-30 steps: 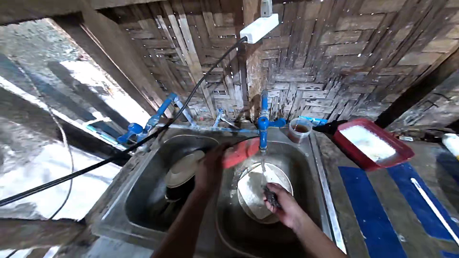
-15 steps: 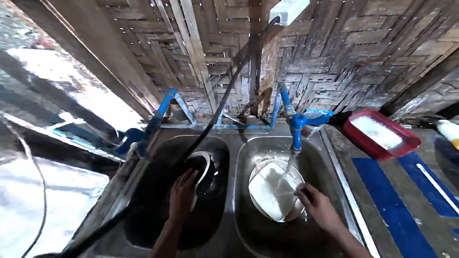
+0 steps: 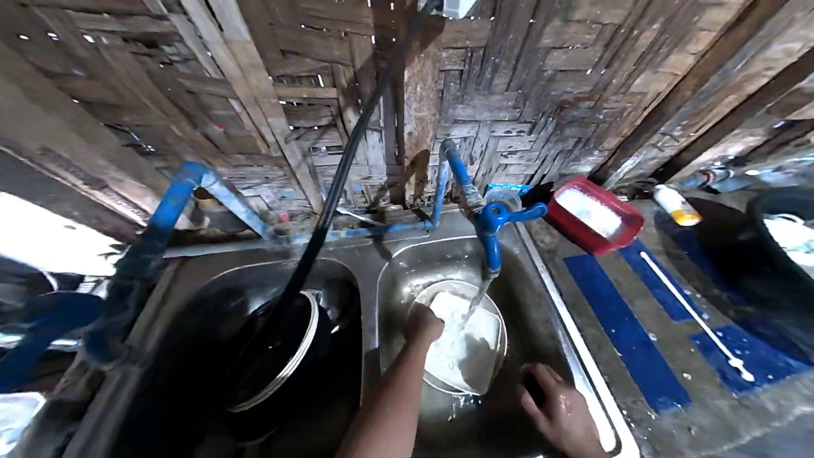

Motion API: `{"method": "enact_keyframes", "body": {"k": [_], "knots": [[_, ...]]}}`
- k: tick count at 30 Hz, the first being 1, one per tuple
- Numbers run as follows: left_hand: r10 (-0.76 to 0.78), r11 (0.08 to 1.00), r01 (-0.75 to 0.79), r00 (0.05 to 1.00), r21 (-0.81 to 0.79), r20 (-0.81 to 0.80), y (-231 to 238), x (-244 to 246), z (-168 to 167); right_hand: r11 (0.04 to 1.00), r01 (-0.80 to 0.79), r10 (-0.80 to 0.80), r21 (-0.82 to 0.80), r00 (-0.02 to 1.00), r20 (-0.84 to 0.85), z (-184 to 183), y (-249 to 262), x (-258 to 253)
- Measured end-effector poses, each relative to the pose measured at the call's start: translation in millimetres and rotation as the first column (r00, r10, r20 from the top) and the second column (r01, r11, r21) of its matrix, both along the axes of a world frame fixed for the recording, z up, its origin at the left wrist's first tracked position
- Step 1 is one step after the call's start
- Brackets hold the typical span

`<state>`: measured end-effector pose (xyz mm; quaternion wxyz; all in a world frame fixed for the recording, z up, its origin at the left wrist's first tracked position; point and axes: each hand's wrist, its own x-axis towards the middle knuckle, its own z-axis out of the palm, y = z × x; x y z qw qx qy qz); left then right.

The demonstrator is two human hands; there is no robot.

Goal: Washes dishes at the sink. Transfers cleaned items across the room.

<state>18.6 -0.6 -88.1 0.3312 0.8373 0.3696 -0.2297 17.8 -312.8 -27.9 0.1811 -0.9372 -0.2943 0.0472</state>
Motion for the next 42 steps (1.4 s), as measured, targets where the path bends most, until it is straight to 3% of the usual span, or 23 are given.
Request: {"method": "enact_keyframes", "body": {"k": [2, 4, 6, 7, 9, 12, 14, 17, 19, 21, 24, 26, 27, 30, 33, 35, 38, 40, 42], "knots": [[0.107, 0.984, -0.102, 0.994, -0.144, 0.03, 1, -5, -3, 0.998, 0.053, -0.052, 0.041, 0.998, -0.028, -1, 5, -1], [0.324, 0.895, -0.266, 0.94, -0.358, 0.111, -2, -17, 12, 0.972, 0.184, -0.146, 0.146, 0.96, -0.238, 3, 23, 2], [0.534, 0.718, -0.407, 0.842, -0.565, 0.073, -10, -26, 37, 0.916, 0.314, -0.124, 0.251, 0.814, -0.568, 1, 51, 4], [0.594, 0.619, -0.443, 0.804, -0.649, 0.019, -16, -29, 45, 0.895, 0.331, -0.062, 0.298, 0.755, -0.652, -5, 67, 2], [0.639, 0.486, -0.436, 0.769, -0.757, -0.033, -32, -32, 63, 0.856, 0.277, 0.091, 0.435, 0.749, -0.656, -13, 102, -10], [0.581, 0.61, -0.338, 0.806, -0.717, 0.115, -56, -34, 96, 0.735, 0.084, 0.277, 0.673, 0.868, -0.412, -26, 143, -3], [0.592, 0.646, -0.353, 0.792, -0.677, 0.151, -73, -33, 117, 0.709, 0.045, 0.291, 0.704, 0.89, -0.351, -32, 160, 39], [0.655, 0.661, -0.413, 0.726, -0.627, 0.212, -92, -19, 145, 0.737, -0.018, 0.413, 0.676, 0.804, -0.428, 2, 170, 77], [0.668, 0.738, -0.493, 0.631, -0.46, 0.394, -83, -8, 149, 0.715, -0.081, 0.545, 0.695, 0.688, -0.48, 29, 153, 66], [0.571, 0.818, -0.481, 0.61, -0.316, 0.549, -60, -11, 155, 0.712, -0.179, 0.622, 0.679, 0.608, -0.493, 25, 125, 55], [0.494, 0.861, -0.455, 0.646, -0.226, 0.582, -73, -19, 168, 0.79, -0.237, 0.541, 0.565, 0.704, -0.461, -16, 110, 78], [0.488, 0.869, -0.427, 0.656, -0.249, 0.576, -101, -19, 171, 0.806, -0.191, 0.461, 0.56, 0.795, -0.393, -13, 126, 100], [0.469, 0.879, -0.416, 0.666, -0.233, 0.58, -106, -14, 172, 0.769, -0.17, 0.47, 0.616, 0.804, -0.364, -2, 138, 104], [0.466, 0.881, -0.417, 0.684, -0.224, 0.561, -87, -3, 175, 0.599, -0.125, 0.618, 0.791, 0.7, -0.358, 41, 148, 75], [0.453, 0.883, -0.439, 0.708, -0.164, 0.541, -66, -10, 173, 0.578, -0.22, 0.699, 0.785, 0.63, -0.338, 31, 122, 49], [0.417, 0.879, -0.475, 0.72, -0.044, 0.554, -64, -21, 175, 0.617, -0.266, 0.681, 0.74, 0.651, -0.334, -7, 106, 42], [0.381, 0.893, -0.45, 0.753, -0.002, 0.537, -86, -33, 173, 0.773, -0.171, 0.458, 0.61, 0.817, -0.351, -41, 119, 57], [0.352, 0.92, -0.39, 0.775, -0.04, 0.526, -99, -35, 168, 0.749, -0.061, 0.336, 0.66, 0.894, -0.298, -24, 151, 72], [0.36, 0.92, -0.379, 0.725, -0.097, 0.586, -90, -34, 158, 0.642, -0.065, 0.401, 0.764, 0.877, -0.263, 8, 175, 67]]}}
